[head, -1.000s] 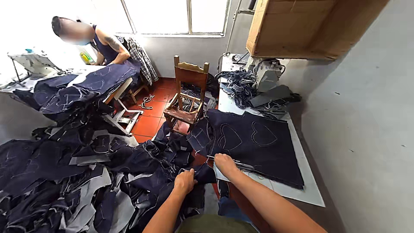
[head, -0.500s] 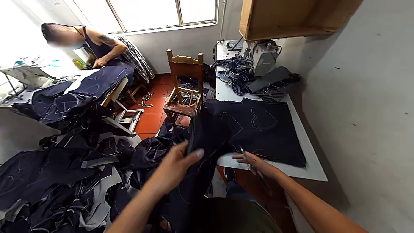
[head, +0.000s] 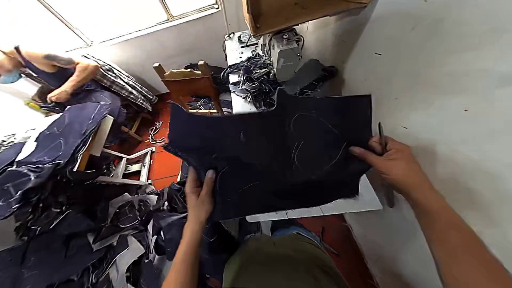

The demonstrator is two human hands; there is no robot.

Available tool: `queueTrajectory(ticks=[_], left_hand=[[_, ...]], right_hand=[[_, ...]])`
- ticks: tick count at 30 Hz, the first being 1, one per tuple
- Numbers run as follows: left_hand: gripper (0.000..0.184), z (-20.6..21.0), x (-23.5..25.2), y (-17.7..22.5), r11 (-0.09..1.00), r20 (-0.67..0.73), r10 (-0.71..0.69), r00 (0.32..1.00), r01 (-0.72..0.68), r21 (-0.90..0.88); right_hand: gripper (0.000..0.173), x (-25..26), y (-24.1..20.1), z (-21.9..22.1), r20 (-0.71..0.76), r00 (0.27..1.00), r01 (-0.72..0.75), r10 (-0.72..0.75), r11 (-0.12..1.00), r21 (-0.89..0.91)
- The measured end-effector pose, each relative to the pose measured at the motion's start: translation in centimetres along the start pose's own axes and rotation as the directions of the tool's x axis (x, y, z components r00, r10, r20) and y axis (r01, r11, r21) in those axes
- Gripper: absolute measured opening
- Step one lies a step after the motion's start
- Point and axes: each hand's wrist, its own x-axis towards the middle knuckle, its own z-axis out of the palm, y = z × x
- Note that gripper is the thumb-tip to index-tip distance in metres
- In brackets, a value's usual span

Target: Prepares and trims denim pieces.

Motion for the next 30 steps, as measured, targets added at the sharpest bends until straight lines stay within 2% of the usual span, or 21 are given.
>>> queueTrajectory(ticks=[2,4,6,8,11,12,13,15,17,19,20,21,23,24,25,26,27,28,29,30], left_hand=[[0.051,3.6,1.2,-5.1,0.956,0.006,-0.211,0.977,0.205,0.209],[0.055,7.1,1.3,-10.4,0.85,-0.001,-0.36,0.933,0.328,0.413],[0.055,9.6,0.1,-13.5,0.744,-0.037,-0.433,0.901,0.38,0.549],[0.055,10.8,0.2,-13.4,0.718,-0.065,-0.414,0.908,0.37,0.589],[0.051,11.3,1.1,-11.2,0.736,-0.061,-0.278,0.959,0.253,0.628],[0.05,11.5,1.4,-10.9,0.716,-0.062,-0.273,0.96,0.246,0.654],[0.052,11.7,1.7,-10.8,0.672,-0.069,-0.322,0.944,0.279,0.686],[0.058,12.2,2.4,-11.2,0.532,-0.092,-0.513,0.853,0.4,0.746],[0.061,12.6,3.1,-12.0,0.454,-0.13,-0.599,0.79,0.469,0.758],[0.061,12.6,3.4,-12.1,0.458,-0.135,-0.627,0.767,0.504,0.732],[0.062,12.5,3.2,-12.0,0.484,-0.114,-0.626,0.771,0.499,0.719],[0.062,12.1,2.4,-11.7,0.529,-0.076,-0.591,0.803,0.457,0.715],[0.06,10.3,-0.8,-11.4,0.638,0.006,-0.364,0.932,0.245,0.73],[0.052,8.8,-2.8,-11.9,0.641,0.005,-0.235,0.972,0.151,0.753],[0.043,7.0,-5.1,-12.8,0.612,-0.02,-0.206,0.978,0.145,0.777],[0.037,5.2,-7.0,-14.0,0.559,-0.052,-0.341,0.939,0.247,0.791],[0.038,3.9,-7.9,-15.5,0.468,-0.06,-0.578,0.814,0.391,0.792],[0.044,3.0,-7.9,-17.6,0.394,-0.024,-0.758,0.652,0.486,0.78],[0.048,2.6,-7.5,-19.9,0.385,0.037,-0.832,0.554,0.528,0.756],[0.045,2.6,-7.0,-22.1,0.423,0.106,-0.844,0.526,0.529,0.736]], right_hand=[[0.035,3.4,3.4,0.0,0.013,0.985,-0.163,0.17,0.959,-0.233],[0.047,6.1,8.3,2.5,0.026,0.949,-0.286,0.315,0.891,-0.351],[0.05,6.6,13.4,5.3,-0.016,0.925,-0.36,0.38,0.862,-0.357],[0.048,6.9,14.2,6.9,-0.094,0.917,-0.396,0.387,0.866,-0.304],[0.045,6.5,13.5,7.4,-0.179,0.938,-0.339,0.298,0.9,-0.276],[0.045,6.4,14.0,7.4,-0.181,0.942,-0.325,0.281,0.899,-0.293],[0.046,6.5,14.4,7.4,-0.167,0.941,-0.335,0.295,0.88,-0.336],[0.048,6.4,14.3,7.8,-0.109,0.951,-0.306,0.289,0.833,-0.461],[0.05,6.5,11.8,10.1,-0.004,0.985,-0.154,0.175,0.858,-0.49],[0.058,5.8,7.8,14.5,0.174,0.981,0.008,0.081,0.889,-0.458],[0.065,5.1,6.3,16.9,0.244,0.968,0.068,0.052,0.886,-0.458],[0.069,4.4,5.6,19.1,0.293,0.956,0.117,0.031,0.872,-0.475],[0.074,3.6,5.6,22.1,0.356,0.934,0.16,0.037,0.846,-0.508],[0.08,3.6,5.7,22.9,0.384,0.922,0.171,0.048,0.839,-0.516],[0.085,3.6,5.8,23.2,0.399,0.915,0.181,0.054,0.83,-0.527],[0.088,3.6,5.9,23.1,0.411,0.909,0.184,0.071,0.816,-0.548],[0.09,4.0,5.8,23.0,0.423,0.903,0.194,0.082,0.799,-0.569],[0.091,4.4,5.7,22.8,0.439,0.894,0.211,0.086,0.784,-0.584],[0.091,4.8,5.4,22.7,0.451,0.888,0.224,0.089,0.773,-0.593],[0.089,5.1,5.1,22.7,0.459,0.883,0.231,0.096,0.763,-0.604]])
